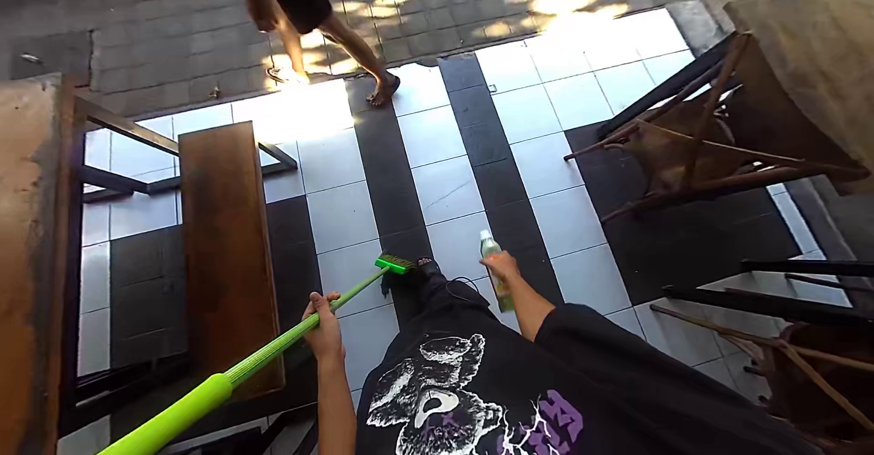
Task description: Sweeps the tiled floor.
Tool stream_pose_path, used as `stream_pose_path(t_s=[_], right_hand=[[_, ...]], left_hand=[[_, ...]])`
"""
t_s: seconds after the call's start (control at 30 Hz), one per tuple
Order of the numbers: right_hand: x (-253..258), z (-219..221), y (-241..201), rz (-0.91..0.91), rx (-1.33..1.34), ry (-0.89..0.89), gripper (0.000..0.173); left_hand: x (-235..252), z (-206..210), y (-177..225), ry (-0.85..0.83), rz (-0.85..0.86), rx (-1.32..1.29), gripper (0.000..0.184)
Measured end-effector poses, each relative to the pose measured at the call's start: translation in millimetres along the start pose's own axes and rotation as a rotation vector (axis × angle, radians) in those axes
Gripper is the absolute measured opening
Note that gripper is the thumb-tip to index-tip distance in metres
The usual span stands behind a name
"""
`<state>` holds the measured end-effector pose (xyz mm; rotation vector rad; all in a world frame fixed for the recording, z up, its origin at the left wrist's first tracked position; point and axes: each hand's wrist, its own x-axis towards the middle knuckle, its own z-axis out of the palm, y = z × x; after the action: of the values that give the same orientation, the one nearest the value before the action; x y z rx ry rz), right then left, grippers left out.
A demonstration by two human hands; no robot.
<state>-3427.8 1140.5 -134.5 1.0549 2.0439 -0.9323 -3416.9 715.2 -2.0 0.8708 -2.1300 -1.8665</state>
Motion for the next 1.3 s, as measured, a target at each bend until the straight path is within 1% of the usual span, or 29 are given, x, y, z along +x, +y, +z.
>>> stream_pose_path(t_s=[0.07, 0.13, 0.2, 0.27, 0.33, 0.43, 0.5, 0.57, 0.67, 0.73, 0.8, 0.9, 1.0, 1.1, 1.2, 1.3], right_hand=[[31, -29, -71, -0.009, -0.081, -0.015, 0.074], [64, -55, -133, -0.072, -0.119, 0.011, 0.072], [93, -81, -193, -0.159, -0.104, 0.065, 0.072], [114, -106, -250, -0.218, -0.064, 0.124, 0.078], [134, -127, -299, -0.265, -0.021, 0.190, 0.080], [161, -146, -351, -0.308, 0.049, 0.276, 0.086], [175, -150, -368, -0.329, 0.083, 0.320, 0.090], [181, -146, -370, -0.362, 0.111, 0.358, 0.091], [185, -127, -347, -0.422, 0.209, 0.385, 0.091], [182, -109, -316, -0.442, 0.283, 0.414, 0.090], [177, -88, -275, -0.452, 0.337, 0.433, 0.092], [163, -51, -187, -0.402, 0.318, 0.415, 0.094], [131, -20, -98, -0.255, 0.266, 0.328, 0.094], [85, -5, -26, -0.051, 0.163, 0.204, 0.098], [45, -1, 24, 0.110, 0.101, 0.119, 0.094], [31, 2, 45, 0.237, 0.029, 0.027, 0.094]], left_hand=[[15, 17, 8, 0.016, -0.010, 0.009, 0.040], [23, 29, 12, 0.015, -0.026, 0.029, 0.041], [27, 37, 12, -0.005, -0.041, 0.069, 0.042], [27, 41, 10, -0.034, -0.062, 0.118, 0.042], [27, 43, 8, -0.039, -0.088, 0.150, 0.042], [29, 45, 1, -0.023, -0.104, 0.159, 0.042], [30, 45, -1, -0.011, -0.126, 0.169, 0.042], [32, 46, -3, -0.010, -0.139, 0.173, 0.041], [38, 50, -7, -0.043, -0.160, 0.191, 0.040], [40, 53, -14, -0.087, -0.165, 0.227, 0.039], [41, 55, -23, -0.133, -0.141, 0.247, 0.038], [42, 55, -36, -0.196, -0.116, 0.273, 0.038], [43, 54, -45, -0.203, -0.123, 0.292, 0.038], [47, 55, -50, -0.180, -0.131, 0.284, 0.038], [49, 56, -53, -0.159, -0.137, 0.251, 0.039], [52, 56, -58, -0.161, -0.146, 0.249, 0.040]])
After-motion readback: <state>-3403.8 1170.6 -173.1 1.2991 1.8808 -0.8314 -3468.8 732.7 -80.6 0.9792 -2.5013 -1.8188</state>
